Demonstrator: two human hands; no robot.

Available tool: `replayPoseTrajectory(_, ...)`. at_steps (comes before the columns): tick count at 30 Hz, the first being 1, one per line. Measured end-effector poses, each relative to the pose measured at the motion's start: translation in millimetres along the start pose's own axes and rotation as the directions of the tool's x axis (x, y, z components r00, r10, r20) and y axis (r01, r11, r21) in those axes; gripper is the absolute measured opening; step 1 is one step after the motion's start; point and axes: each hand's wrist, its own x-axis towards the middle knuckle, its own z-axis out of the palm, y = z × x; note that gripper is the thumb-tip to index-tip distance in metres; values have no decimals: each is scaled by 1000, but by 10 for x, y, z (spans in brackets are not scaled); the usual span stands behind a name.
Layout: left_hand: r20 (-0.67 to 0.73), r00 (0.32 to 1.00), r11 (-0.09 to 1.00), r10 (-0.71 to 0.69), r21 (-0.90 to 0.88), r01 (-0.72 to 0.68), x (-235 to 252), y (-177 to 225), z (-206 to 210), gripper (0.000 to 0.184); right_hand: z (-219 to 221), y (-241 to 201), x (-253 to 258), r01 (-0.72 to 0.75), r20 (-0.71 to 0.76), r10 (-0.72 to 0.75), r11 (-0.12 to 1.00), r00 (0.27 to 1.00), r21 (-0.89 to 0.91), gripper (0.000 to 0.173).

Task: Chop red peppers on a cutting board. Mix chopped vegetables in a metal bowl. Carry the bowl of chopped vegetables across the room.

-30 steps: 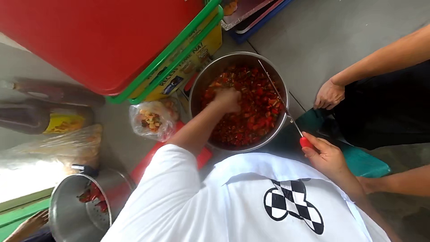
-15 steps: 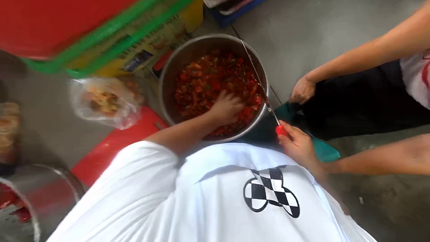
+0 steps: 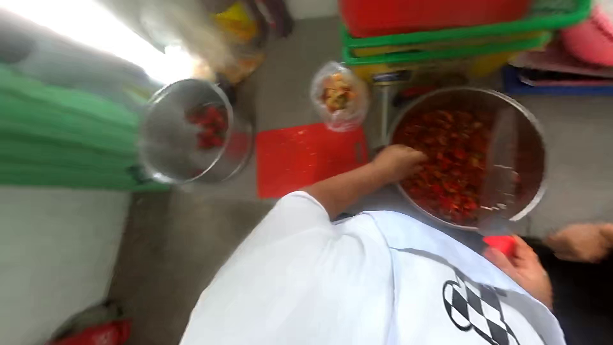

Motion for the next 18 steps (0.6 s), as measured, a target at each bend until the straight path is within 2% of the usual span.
replayPoseTrajectory(2,-83,996,1000,28,3,-28,-197,-150,-148,37,150,-141,26,-61,-48,63,997,997,39,47)
replayPoseTrajectory(5,-221,974,998,-42,32,50,-746,-604,-576,48,406,-214,50,-207,-86,197,970,977,-131,50)
replayPoseTrajectory(7,-316,936,981,-152,66,182,-1270,-1028,-1042,46,615,-332,-38,-171,-103,161,980,982,-101,49)
replayPoseTrajectory(9,-344,886,928,-311,91,361,-1938,-1533,-1450,45,870,-481,-165,-99,-166,94,995,982,-27,47)
replayPoseTrajectory(11,-374,793,839,-481,66,540,-2661,-2043,-1793,47,1216,-613,-237,-38,-209,29,998,977,-41,52)
replayPoseTrajectory(13,-405,659,724,-634,-11,690,-3388,-2484,-2024,48,1571,-729,-289,-10,-133,-19,976,991,-215,58)
replayPoseTrajectory(15,-404,516,594,-755,-89,800,-4038,-2796,-2109,49,1937,-824,-273,70,64,-47,908,997,-413,57)
replayPoseTrajectory(16,-400,475,558,-784,-118,821,-4286,-2878,-2147,50,2135,-883,-211,106,186,-11,855,983,-508,54)
replayPoseTrajectory(17,-402,470,559,-786,-138,817,-4463,-2946,-2164,52,2347,-953,-126,116,290,78,794,954,-596,51)
replayPoseTrajectory(18,-399,494,586,-772,-147,797,-4554,-3016,-2168,54,2554,-975,-43,126,350,155,740,924,-661,49)
